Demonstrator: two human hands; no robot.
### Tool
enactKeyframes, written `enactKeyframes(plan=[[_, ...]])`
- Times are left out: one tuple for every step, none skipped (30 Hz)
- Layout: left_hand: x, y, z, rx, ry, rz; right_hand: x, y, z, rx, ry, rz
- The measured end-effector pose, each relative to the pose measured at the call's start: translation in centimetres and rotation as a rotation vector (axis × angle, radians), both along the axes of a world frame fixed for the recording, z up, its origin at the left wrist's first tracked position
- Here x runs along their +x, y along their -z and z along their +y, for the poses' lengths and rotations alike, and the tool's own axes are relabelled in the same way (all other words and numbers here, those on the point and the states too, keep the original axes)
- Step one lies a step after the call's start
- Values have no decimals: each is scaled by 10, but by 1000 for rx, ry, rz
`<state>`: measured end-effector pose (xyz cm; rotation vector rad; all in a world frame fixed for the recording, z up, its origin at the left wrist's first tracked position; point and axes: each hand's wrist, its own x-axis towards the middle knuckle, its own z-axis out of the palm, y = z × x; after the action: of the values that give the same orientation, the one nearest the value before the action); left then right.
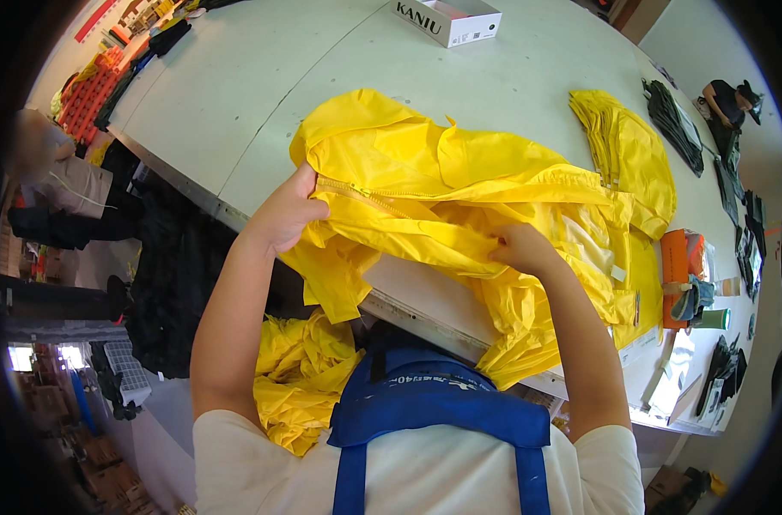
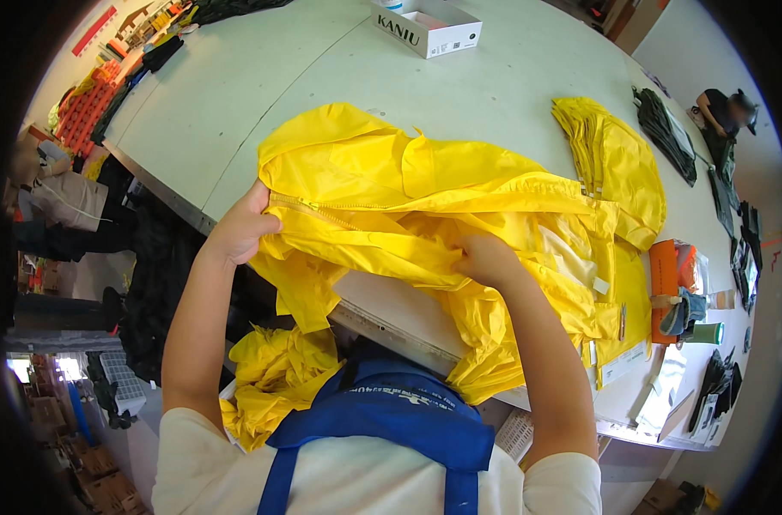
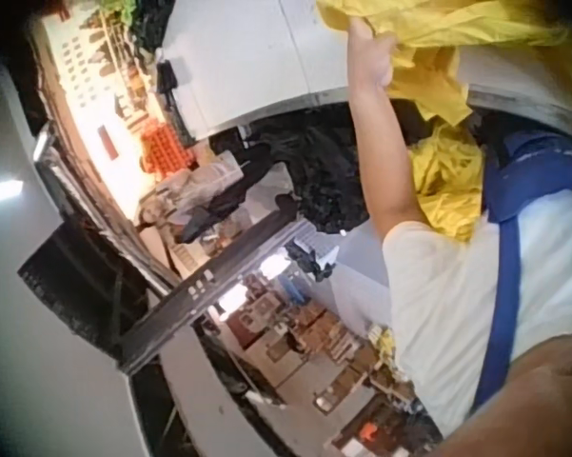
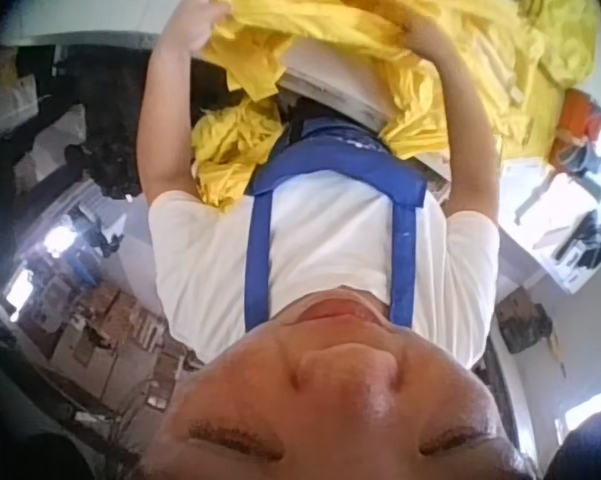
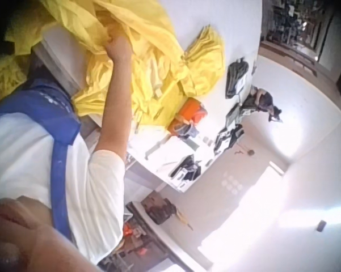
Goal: The person folds a yellow raincoat on a table, aligns the edges, folds the sleeves and body, and places the folded item into a clear plastic packaging bag. The person then folds another yellow raincoat and places it into a plastic bag.
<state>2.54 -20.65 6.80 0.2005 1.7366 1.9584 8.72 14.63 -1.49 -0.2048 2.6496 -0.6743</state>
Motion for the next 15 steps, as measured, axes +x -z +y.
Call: enactKeyframes(plan=[[-1,2,-3,9,-14,1,3,-3,4,-24,33,266],[-2,2,-4,18,-28,3,10,-11,9,-50,66,532],[-3,2,-7,53,-36,-7,15,-21,11,-82,89,798],[-1,3,-13,84,-62,-20,34,-39,10,58,95,850],[0,5,-16,119,-70,-34,64,-51,9,210,114,901],[3,2,-14,100,-67,-28,88,-46,5,97,-79,779],[5,-2,-9,85,-56,-21,107,-45,0,-7,-262,651],[7,-4,-4,69,-45,-13,118,-45,-9,-40,-376,373],[8,-3,0,-18,-15,22,123,-46,-21,-70,-476,93],[12,-1,2,-106,12,56,116,-52,-34,-213,-300,80],[14,0,4,-196,40,91,102,-58,-48,-354,-123,66],[18,-1,5,-219,71,136,82,-63,-66,-426,-11,124],[22,-5,10,-253,86,162,60,-67,-82,-497,108,190],[24,-11,19,-275,121,204,42,-65,-97,-586,146,188],[28,-16,26,-315,143,236,25,-62,-111,-693,170,175]])
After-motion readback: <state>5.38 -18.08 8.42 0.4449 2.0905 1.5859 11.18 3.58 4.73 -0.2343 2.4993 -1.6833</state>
